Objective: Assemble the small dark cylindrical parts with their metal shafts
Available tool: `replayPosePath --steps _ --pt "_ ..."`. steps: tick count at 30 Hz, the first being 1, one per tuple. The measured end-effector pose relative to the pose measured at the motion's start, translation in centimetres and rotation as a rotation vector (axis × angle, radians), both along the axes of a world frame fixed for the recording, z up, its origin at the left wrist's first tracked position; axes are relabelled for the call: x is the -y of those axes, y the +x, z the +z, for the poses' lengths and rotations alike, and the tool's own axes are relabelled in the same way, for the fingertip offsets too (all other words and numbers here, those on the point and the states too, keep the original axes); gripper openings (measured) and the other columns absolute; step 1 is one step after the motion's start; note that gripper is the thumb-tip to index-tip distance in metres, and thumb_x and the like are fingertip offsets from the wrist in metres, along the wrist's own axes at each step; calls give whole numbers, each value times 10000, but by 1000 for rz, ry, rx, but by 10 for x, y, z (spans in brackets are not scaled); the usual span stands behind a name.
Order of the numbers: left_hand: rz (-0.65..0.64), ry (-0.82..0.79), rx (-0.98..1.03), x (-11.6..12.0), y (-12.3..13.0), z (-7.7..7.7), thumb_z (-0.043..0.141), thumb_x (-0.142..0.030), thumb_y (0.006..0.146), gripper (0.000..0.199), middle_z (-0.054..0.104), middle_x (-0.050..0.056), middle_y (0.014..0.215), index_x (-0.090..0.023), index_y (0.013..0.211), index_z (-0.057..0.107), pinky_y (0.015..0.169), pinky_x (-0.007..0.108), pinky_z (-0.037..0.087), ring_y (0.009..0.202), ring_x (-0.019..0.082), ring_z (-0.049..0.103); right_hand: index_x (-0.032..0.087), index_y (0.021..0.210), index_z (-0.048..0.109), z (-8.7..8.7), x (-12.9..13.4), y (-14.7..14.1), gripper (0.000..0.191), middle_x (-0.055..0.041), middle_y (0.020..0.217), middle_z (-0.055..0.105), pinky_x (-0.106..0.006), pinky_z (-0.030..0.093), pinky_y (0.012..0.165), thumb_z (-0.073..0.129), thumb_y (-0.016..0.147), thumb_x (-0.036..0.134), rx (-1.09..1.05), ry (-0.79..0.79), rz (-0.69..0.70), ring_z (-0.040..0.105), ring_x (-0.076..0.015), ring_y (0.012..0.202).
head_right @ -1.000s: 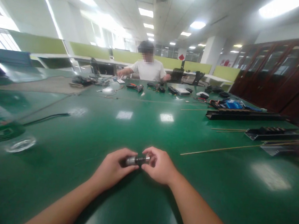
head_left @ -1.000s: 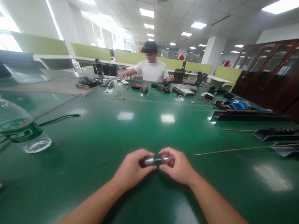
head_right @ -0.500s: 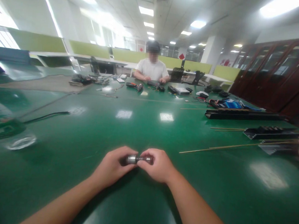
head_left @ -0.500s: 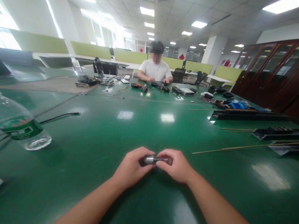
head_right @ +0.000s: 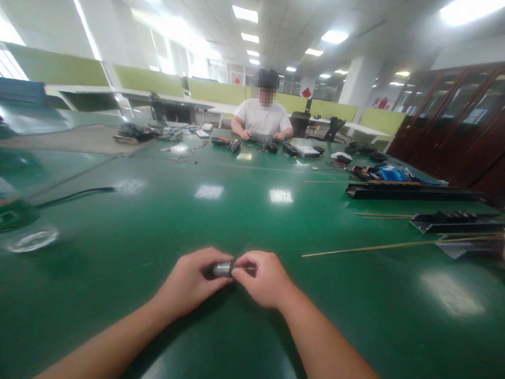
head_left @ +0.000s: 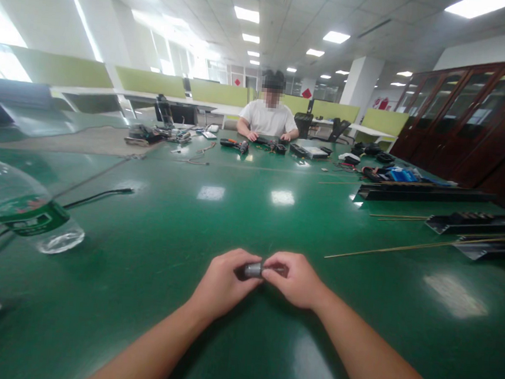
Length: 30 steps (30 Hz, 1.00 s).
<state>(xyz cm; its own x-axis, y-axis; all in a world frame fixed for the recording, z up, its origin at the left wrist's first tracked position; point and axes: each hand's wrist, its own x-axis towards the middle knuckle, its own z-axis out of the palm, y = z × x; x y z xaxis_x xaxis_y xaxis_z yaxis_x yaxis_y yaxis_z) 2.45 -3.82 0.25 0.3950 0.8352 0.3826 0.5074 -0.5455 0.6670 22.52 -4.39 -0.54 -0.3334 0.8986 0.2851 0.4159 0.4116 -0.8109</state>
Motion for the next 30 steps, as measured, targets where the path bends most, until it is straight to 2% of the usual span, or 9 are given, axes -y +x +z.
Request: replayPosePath --steps 11,25,30 --pt "35 6 -8 -1 -1 0 765 -249 741 200 719 -25 894 -279 935 729 761 251 483 830 147 654 179 873 732 0 -1 1 102 -23 831 716 -244 472 677 665 797 183 4 33 5 635 -154 739" --pt "39 23 -20 -2 -2 0 749 -245 735 191 721 11 888 -254 925 732 746 282 494 815 180 659 168 885 721 -1 -2 4 114 -33 840 717 -245 482 680 659 791 182 -26 -22 18 636 -157 739" --pt "46 25 -19 -3 -1 0 753 -256 739 190 720 6 888 -258 928 730 746 276 492 815 174 660 173 875 719 -1 -2 3 113 -24 803 706 -238 471 638 694 770 206 -15 -21 0 618 -148 689"
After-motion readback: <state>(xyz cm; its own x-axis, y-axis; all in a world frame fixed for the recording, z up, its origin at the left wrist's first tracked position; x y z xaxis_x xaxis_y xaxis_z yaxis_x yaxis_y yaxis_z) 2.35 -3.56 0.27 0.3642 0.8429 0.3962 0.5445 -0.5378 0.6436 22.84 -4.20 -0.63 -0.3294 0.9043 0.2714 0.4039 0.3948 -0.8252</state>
